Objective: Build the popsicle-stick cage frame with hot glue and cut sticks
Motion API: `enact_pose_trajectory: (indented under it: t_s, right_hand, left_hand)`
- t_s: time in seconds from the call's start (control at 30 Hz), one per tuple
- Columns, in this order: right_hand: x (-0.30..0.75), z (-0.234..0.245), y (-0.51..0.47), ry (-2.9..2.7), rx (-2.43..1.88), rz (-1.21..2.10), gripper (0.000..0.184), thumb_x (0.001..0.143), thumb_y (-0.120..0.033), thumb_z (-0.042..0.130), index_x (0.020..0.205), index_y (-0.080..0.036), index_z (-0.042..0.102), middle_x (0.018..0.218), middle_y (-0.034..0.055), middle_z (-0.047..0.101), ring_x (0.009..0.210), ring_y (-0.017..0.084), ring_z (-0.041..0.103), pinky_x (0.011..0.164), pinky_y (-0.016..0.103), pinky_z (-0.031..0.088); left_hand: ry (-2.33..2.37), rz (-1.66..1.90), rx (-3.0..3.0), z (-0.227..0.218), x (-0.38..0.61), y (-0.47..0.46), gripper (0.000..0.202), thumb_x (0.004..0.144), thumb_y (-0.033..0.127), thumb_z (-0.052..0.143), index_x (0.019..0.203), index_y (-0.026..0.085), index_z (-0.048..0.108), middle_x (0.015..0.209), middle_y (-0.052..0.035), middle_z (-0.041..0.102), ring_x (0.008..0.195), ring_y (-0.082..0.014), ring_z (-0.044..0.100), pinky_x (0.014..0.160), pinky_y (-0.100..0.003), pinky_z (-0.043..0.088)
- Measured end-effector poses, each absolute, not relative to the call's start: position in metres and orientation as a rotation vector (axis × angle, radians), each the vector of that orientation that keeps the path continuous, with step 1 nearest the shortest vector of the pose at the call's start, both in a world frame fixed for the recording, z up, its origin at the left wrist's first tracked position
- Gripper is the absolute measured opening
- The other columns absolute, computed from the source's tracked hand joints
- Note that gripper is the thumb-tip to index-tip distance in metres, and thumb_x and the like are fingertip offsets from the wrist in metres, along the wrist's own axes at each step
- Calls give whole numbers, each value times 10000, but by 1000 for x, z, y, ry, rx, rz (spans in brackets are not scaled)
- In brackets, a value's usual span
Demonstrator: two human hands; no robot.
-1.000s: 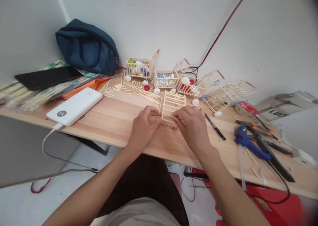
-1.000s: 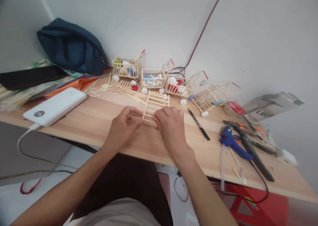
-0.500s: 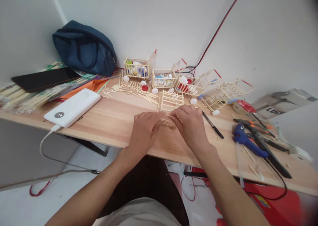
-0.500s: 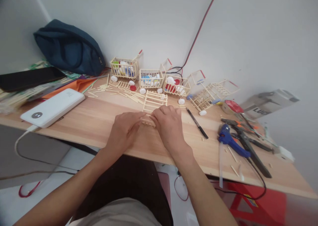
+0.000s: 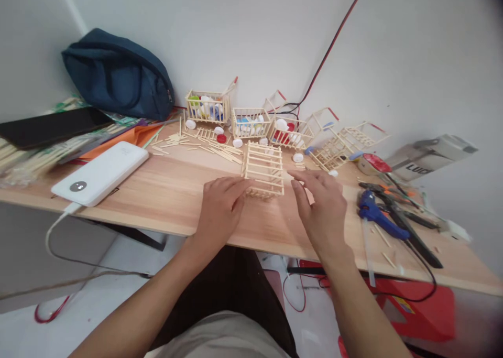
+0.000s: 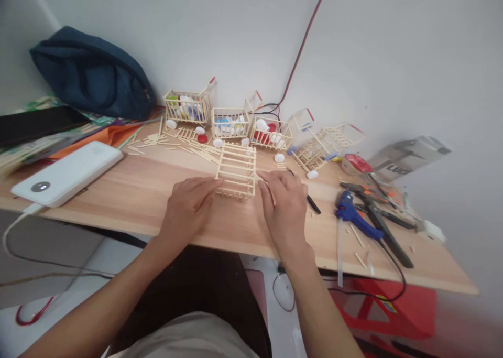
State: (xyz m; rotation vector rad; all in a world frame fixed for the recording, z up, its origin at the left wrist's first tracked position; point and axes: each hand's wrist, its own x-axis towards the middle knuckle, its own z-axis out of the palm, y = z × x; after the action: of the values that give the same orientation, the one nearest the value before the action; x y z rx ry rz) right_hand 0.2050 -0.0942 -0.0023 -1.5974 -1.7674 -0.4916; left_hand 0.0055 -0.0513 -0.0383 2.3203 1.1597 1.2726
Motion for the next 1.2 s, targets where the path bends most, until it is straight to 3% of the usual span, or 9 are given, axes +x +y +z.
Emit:
enact_pose_trajectory:
  t_s: [0.57,0.67,0.8,0.9,1.07,1.2]
  right_hand:
    - [190,-36,-116,-1665,-1650,-340,293,948,-274,509,1149,-154,686,1045,112,704,982,242,608,863,406,466]
    - [190,-38,-117,-1664,-1650,-323,340,949,-289,503,1228,-144,633,1104,125,697,1025,253,601,888,422,466]
    - [186,-34,-118,-1705,-1677,-340,430,942,-287,508,1358,-178,534,1167,138,636,1049,256,565,894,433,460]
    - [180,-31,-118,-1747,-1662,-420,392,931,-268,534,1316,-215,583,1239,146,558,1080,256,529,925,446,434]
    - [169,-28,-115,-1858,-1715,-499,392,928,-268,537,1318,-239,574,1471,157,395,1321,330,361,1002,525,359]
    - [165,-29,-115,-1893,-1764,-515,377,938,-295,523,1307,-239,574,1505,147,382,1362,345,311,997,548,353]
  left_hand:
    - [1151,1322,2383,-40,7,-49,277,899,150,538,1112,246,688,1112,-36,714,1052,-218,618,913,-396,427]
    - [1135,1299,2390,-40,6,-49,289,892,139,548,1127,243,679,1125,-37,708,1057,-221,610,908,-397,420]
    - [1133,1283,2398,-39,6,-50,293,896,138,543,1139,239,672,1135,-39,702,1065,-219,603,907,-399,415]
    - [1131,1290,2403,-39,6,-50,282,901,144,537,1130,236,674,1133,-40,700,1070,-216,600,917,-399,414]
    - [1125,1294,2412,-40,6,-50,281,895,136,546,1130,225,672,1127,-42,699,1057,-213,602,917,-396,417]
    - [1121,1290,2408,-39,6,-50,279,899,137,538,1128,226,671,1131,-43,700,1058,-213,601,913,-390,417]
